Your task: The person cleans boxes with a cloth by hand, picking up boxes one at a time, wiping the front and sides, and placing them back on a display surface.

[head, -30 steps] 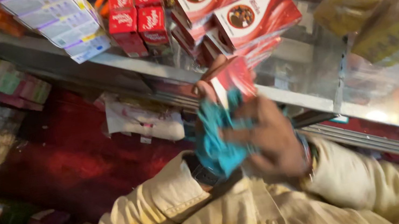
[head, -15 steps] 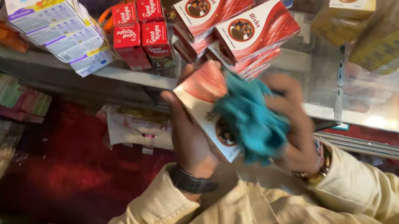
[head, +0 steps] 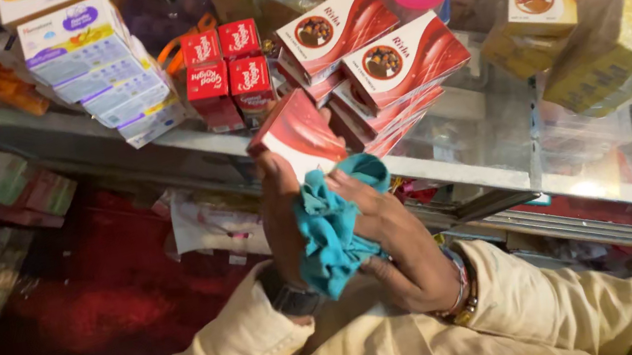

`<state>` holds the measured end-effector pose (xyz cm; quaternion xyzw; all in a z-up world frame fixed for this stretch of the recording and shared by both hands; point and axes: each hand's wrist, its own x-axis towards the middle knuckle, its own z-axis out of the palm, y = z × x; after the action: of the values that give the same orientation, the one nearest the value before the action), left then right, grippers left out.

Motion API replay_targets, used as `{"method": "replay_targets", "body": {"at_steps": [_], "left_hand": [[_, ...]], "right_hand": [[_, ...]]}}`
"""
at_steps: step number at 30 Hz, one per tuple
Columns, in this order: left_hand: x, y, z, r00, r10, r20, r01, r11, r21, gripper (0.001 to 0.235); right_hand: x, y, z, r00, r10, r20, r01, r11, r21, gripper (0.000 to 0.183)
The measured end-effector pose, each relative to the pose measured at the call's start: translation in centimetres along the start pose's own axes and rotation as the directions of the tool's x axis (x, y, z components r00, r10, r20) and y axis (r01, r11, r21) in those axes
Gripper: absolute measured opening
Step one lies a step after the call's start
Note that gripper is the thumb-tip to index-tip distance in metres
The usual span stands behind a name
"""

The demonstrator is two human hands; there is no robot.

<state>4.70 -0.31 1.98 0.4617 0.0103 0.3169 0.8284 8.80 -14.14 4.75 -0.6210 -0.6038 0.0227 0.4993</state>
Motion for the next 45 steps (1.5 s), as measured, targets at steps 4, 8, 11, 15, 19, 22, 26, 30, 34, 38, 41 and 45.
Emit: {"method": "replay_targets", "body": {"at_steps": [4,8,11,15,19,22,26,30,34,38,41,45], "left_hand": [[-2.1,-0.9,0.4,0.996,0.012,0.088,-0.036,0.96,0.278,0.064],[-2.3,-0.8,0.1,0.984,-0.069,0.163,0.031,0.974,0.224,0.064],[-0.5,0.5,-1.5,0.986,0.029,0.167,-0.077,0.953,0.292,0.056],[0.1,0.7,-1.7,0.992,-0.113,0.049,0.11,0.992,0.056,0.067],[-1.9,0.0,-1.7,0.945,-0.162,0.283,0.126,0.982,0.143,0.067],[-2.9,-0.3,-1.9,0.896,-0.233,0.377,0.204,0.972,0.117,0.074],[-2.5,0.0,-2.1,0.853,-0.332,0.403,0.378,0.925,-0.039,0.088],[1.1,1.9,-3.4,0.937,-0.16,0.312,0.237,0.944,-0.229,0.084],[4.1,3.5,-4.6,0.944,-0.113,0.311,0.196,0.948,-0.249,0.075],[1.3,3.2,-3.9,0.899,-0.168,0.404,0.191,0.981,-0.018,0.065],[0.2,3.0,-4.1,0.903,-0.174,0.393,0.2,0.979,-0.028,0.058],[1.1,2.9,-4.4,0.932,-0.193,0.306,0.216,0.975,-0.043,0.048]], "right_hand": [[3.1,2.8,-0.5,0.977,0.084,-0.197,-0.09,0.996,-0.02,0.051],[3.2,3.0,1.0,0.916,0.242,-0.321,-0.189,0.964,0.189,0.056],[0.5,1.6,3.4,0.931,0.262,-0.255,-0.235,0.963,0.132,0.056],[-0.9,2.7,4.8,0.932,0.216,-0.292,-0.233,0.972,-0.025,0.048],[0.8,4.4,6.0,0.792,0.239,-0.563,-0.074,0.951,0.3,0.053],[2.3,5.1,4.2,0.761,0.305,-0.573,-0.074,0.918,0.391,0.046],[4.4,6.0,1.9,0.66,0.277,-0.699,-0.223,0.96,0.171,0.029],[4.3,3.1,2.3,0.784,0.27,-0.56,-0.309,0.951,0.025,0.031],[4.5,-0.4,4.2,0.918,0.215,-0.334,-0.279,0.947,-0.157,0.046],[6.1,1.4,4.2,0.947,0.0,-0.32,-0.16,0.865,-0.475,0.053],[4.9,4.1,4.4,0.851,0.219,-0.477,-0.318,0.938,-0.136,0.042],[2.8,5.5,6.8,0.707,0.397,-0.586,-0.238,0.913,0.332,0.051]]}}
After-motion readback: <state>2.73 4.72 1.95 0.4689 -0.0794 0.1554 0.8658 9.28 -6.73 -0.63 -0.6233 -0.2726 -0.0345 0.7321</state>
